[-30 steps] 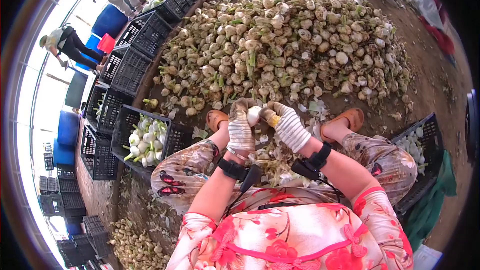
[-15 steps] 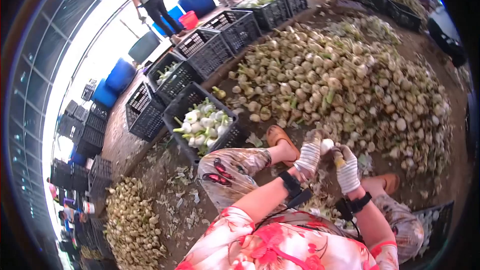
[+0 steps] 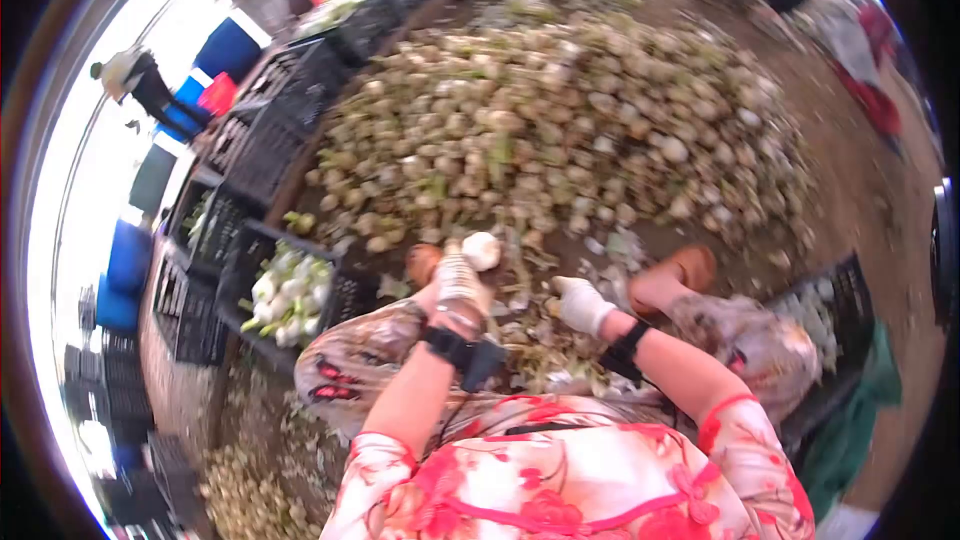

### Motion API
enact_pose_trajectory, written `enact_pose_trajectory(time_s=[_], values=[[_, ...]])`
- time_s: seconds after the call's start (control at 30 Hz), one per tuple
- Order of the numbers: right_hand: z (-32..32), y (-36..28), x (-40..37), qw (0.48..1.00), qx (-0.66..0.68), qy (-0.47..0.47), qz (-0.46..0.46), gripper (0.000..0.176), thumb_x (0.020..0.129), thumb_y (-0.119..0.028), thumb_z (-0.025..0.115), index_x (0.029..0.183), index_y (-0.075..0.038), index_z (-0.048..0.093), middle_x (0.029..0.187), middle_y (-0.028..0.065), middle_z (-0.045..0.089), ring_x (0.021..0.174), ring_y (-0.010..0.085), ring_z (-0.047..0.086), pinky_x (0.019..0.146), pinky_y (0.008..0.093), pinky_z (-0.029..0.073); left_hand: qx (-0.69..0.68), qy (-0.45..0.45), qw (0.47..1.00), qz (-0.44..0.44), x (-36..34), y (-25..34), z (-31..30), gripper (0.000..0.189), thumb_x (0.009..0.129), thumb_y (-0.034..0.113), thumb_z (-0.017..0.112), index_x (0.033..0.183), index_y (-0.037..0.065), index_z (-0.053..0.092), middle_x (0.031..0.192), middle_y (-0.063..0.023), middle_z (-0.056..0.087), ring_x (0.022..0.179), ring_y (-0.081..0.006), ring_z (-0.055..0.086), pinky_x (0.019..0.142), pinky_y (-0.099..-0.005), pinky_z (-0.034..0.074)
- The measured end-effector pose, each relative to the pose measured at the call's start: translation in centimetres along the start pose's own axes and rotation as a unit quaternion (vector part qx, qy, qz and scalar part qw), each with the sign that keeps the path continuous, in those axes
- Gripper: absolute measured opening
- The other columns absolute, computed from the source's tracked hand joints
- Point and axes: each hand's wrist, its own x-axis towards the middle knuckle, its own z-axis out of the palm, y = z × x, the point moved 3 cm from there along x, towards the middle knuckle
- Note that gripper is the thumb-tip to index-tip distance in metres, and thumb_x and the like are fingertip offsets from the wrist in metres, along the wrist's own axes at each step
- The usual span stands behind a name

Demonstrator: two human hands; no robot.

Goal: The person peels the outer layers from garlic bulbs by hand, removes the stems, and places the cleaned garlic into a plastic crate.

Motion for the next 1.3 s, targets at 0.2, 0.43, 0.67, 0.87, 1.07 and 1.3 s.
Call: enact_pose_trajectory(time_s=[0.2, 0.43, 0.67, 0.87, 1.07, 1.3], values=[[-0.8, 3.4, -1.0, 1.000, 0.018, 0.002, 0.002, 0.027, 0.071, -0.016, 0.056, 0.093, 0.000, 0.056, 0.083, 0.0207, 0.060, 0.077, 0.0322, 0.057, 0.068, 0.0370, 0.045, 0.063, -0.051, 0.995, -0.058, 0.4, -4.6, 5.7, 0.023, 0.086, 0.027, 0.045, 0.088, 0.005, 0.052, 0.077, -0.0083, 0.059, 0.067, -0.0225, 0.058, 0.066, -0.0386, 0.052], [-2.6, 7.0, -1.1, 0.992, 0.023, 0.044, 0.115, 0.032, 0.072, -0.024, 0.055, 0.097, -0.004, 0.058, 0.086, 0.0199, 0.060, 0.081, 0.0322, 0.057, 0.070, 0.0375, 0.045, 0.110, -0.484, 0.837, -0.230, -12.3, -11.7, 17.3, 0.073, 0.073, 0.055, 0.057, 0.127, 0.014, 0.032, 0.115, -0.0080, 0.045, 0.100, -0.0194, 0.048, 0.083, -0.0349, 0.042], [-8.8, 6.9, 6.9, 0.975, -0.020, 0.176, 0.134, 0.042, 0.072, -0.039, 0.054, 0.101, -0.009, 0.059, 0.091, 0.0190, 0.059, 0.084, 0.0356, 0.056, 0.073, 0.0415, 0.044, 0.311, -0.147, 0.932, -0.115, 2.1, -9.5, 4.4, 0.028, 0.082, 0.038, 0.052, 0.085, 0.011, 0.059, 0.070, -0.0023, 0.057, 0.056, -0.0154, 0.052, 0.047, -0.0325, 0.042], [-8.2, 13.7, 23.2, 0.957, -0.255, 0.139, 0.025, 0.047, 0.073, -0.031, 0.056, 0.110, -0.003, 0.052, 0.105, 0.0196, 0.055, 0.098, 0.0343, 0.052, 0.083, 0.0375, 0.042, 0.369, -0.071, 0.908, -0.187, 7.3, -8.3, -3.5, 0.023, 0.084, 0.017, 0.046, 0.101, 0.004, 0.055, 0.071, -0.0047, 0.057, 0.055, -0.0153, 0.053, 0.045, -0.0279, 0.043], [-8.3, 10.8, 26.4, 0.937, -0.277, 0.047, 0.209, 0.054, 0.072, -0.010, 0.060, 0.122, -0.004, 0.041, 0.123, 0.0171, 0.044, 0.112, 0.0307, 0.043, 0.091, 0.0331, 0.040, 0.328, -0.110, 0.917, -0.197, 9.7, -9.4, -4.2, 0.035, 0.084, 0.013, 0.049, 0.118, 0.009, 0.046, 0.080, -0.0037, 0.057, 0.060, -0.0120, 0.053, 0.049, -0.0263, 0.045], [-7.0, 10.5, 22.8, 0.923, -0.357, -0.002, 0.141, 0.057, 0.068, -0.011, 0.059, 0.122, -0.011, 0.041, 0.127, 0.0161, 0.039, 0.119, 0.0297, 0.035, 0.095, 0.0355, 0.036, 0.518, -0.210, 0.828, -0.035, 10.5, -10.2, -3.9, 0.030, 0.082, 0.010, 0.049, 0.112, 0.006, 0.053, 0.083, -0.0029, 0.059, 0.068, -0.0089, 0.053, 0.058, -0.0249, 0.044]])
